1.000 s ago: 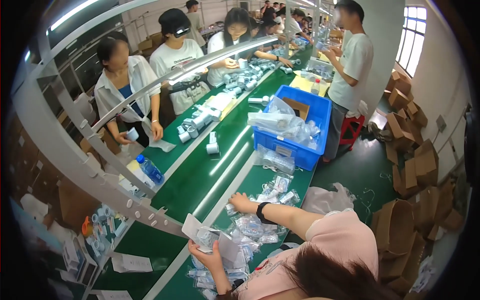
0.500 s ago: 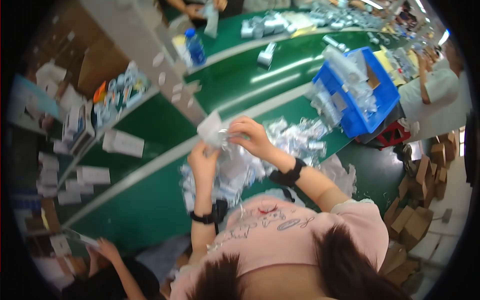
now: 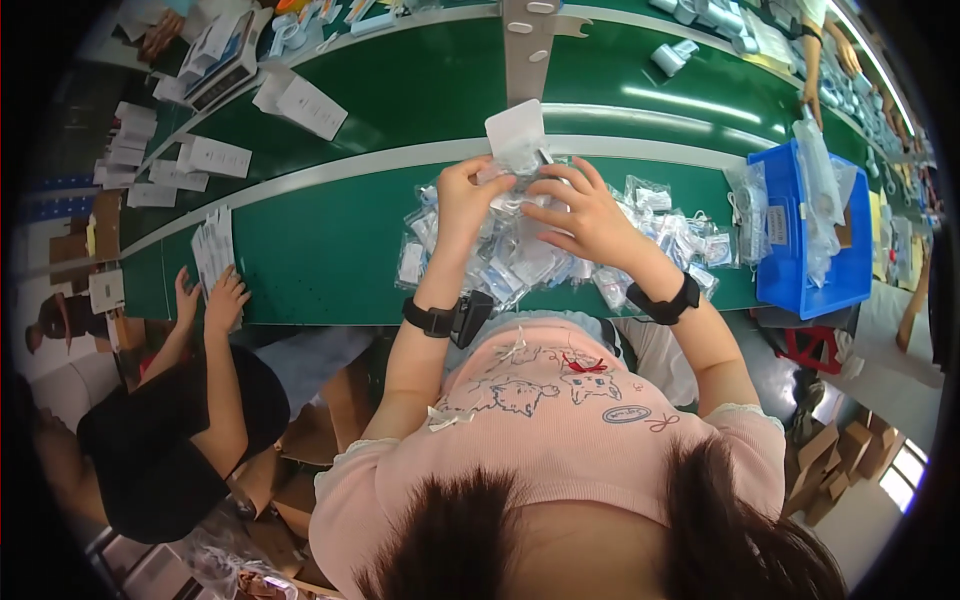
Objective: The person packages items by hand, placing a bubble-wrapped object and a small plastic bag into a white box before setting it aside. This process is repeated for several boxes, with the person occasionally rearranging the items on the table.
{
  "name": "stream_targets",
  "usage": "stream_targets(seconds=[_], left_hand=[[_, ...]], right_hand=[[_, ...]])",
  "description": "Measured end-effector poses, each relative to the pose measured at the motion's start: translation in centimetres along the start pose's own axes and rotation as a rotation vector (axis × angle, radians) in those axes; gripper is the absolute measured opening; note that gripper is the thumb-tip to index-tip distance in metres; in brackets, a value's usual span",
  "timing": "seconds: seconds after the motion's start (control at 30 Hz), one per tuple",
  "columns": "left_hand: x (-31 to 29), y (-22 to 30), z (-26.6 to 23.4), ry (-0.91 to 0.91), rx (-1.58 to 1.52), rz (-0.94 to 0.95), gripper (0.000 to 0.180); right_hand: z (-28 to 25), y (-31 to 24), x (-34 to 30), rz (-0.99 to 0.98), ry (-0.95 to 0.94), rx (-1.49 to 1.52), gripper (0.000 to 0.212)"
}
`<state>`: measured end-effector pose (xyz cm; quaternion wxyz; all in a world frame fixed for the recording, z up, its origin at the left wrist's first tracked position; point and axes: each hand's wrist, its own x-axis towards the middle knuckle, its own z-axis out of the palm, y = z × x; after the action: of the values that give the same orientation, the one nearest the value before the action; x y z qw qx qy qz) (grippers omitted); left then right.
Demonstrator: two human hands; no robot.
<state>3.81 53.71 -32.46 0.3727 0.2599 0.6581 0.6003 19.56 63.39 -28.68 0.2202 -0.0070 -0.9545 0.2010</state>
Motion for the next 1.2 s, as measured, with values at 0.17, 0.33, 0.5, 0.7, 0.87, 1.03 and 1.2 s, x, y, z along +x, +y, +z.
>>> stream_targets(seconds=[0.17,0.33,0.5,0.7,0.87,1.03,1.2], left_hand=[[0.1,-0.8,0.2,-0.038,0.091,-0.012,0.024],[0.7,-2.1,0.6,-0.016,0.099,0.040,0.027],[0.7,-2.0,0.5,-0.020,0.186,0.098,0.027],[-0.4,-0.2,0.9,0.042,0.305,0.222,0.023],[-2.7,3.3,-0.6,0.096,0.409,0.326,0.020],[0.6,5.2,-8.6,0.371,0.203,0.337,0.018],[12.1,1.0,-15.0,0.537,0.434,0.445,0.010]], right_hand=[[1.9,0.9,-1.3,0.045,0.172,-0.027,0.027],[1.9,0.6,-0.6,0.079,0.118,-0.160,0.028],[0.4,-0.3,-0.5,0.214,-0.182,-0.173,0.027],[0.4,0.7,-1.1,0.277,0.108,-0.092,0.024],[1.2,0.1,-0.8,0.818,0.371,0.828,0.023],[1.8,2.3,-3.0,0.903,0.472,1.242,0.022],[3.6,4.9,-5.5,1.016,0.570,0.769,0.022]])
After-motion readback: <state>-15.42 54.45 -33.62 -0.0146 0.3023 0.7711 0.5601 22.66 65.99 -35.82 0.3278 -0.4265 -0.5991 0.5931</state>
